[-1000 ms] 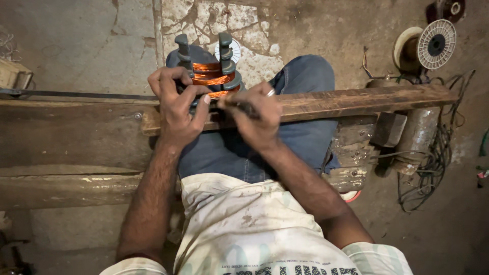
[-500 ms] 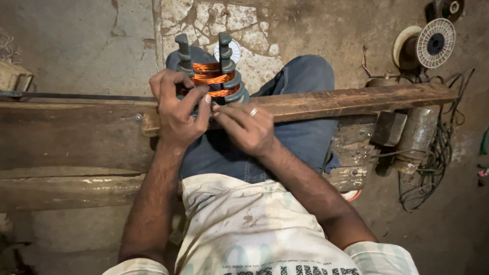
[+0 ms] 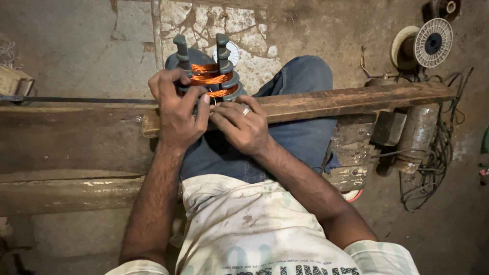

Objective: The person sits on the floor and uses a wrench to loosen and remove a copper ring from a green electrical insulator. They then place a wooden block between the two halves of the insulator and tighten it with the wrench.

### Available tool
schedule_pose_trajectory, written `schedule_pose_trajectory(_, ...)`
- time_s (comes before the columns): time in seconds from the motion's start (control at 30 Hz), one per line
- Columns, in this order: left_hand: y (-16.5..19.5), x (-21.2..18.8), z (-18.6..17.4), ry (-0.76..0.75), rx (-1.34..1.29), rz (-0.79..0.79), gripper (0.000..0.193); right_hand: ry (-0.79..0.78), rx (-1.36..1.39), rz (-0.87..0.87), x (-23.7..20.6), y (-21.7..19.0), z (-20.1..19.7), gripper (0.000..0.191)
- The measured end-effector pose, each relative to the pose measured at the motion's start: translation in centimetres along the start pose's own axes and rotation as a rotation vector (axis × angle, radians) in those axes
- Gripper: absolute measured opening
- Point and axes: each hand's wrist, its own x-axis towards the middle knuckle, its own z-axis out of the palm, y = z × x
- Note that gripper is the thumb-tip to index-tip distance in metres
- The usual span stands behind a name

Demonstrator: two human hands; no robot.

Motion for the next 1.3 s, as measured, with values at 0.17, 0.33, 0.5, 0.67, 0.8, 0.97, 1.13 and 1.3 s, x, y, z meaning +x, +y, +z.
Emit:
schedule_pose_trajectory(0.17, -0.1, -0.2, 0.3, -0.019, -0.019, -0.038, 0.009, 0.05, -0.021, -0.052, 0.1, 0.1, 0.2, 0.013)
schedule_pose_trajectory(0.33, -0.3, -0.6, 0.5, -0.026, -0.012, -0.042, 0.013, 0.08, 0.003, -0.063, -0.1, 0.3, 0.3, 0.013)
schedule_pose_trajectory(0.5, -0.5, -0.7, 0.6, -0.003, -0.059, -0.069, 0.012, 0.064, 0.024, -0.067, -0.4, 0.4, 0.4, 0.012)
schedule_pose_trajectory(0.67, -0.8, -0.5, 0.6, 0.008, -0.098, -0.076, 0.014, 0.05, 0.028, -0.064, -0.6, 0.5, 0.4, 0.011)
schedule_pose_trajectory(0.8, -0.9, -0.6, 0.3, -0.004, -0.195, -0.115, 0.016, 0.036, 0.147, -0.005, -0.6, 0.3, 0.5, 0.013)
schedule_pose_trajectory(0.97, -1.0, -0.6, 0.1, 0.019, -0.214, -0.093, 0.02, 0.124, 0.286, 0.166, 0.0, 0.4, 0.2, 0.022)
schedule_pose_trajectory(1.13, -0.8, -0.5, -0.1, 0.016, -0.246, -0.092, 0.021, 0.23, 0.261, 0.222, 1.1, 2.1, 0.7, 0.029)
schedule_pose_trajectory(1.3, -0.9, -0.3, -0.3, -0.004, -0.227, -0.096, 0.021, 0.248, 0.381, 0.342, 1.0, 2.6, 1.8, 0.034)
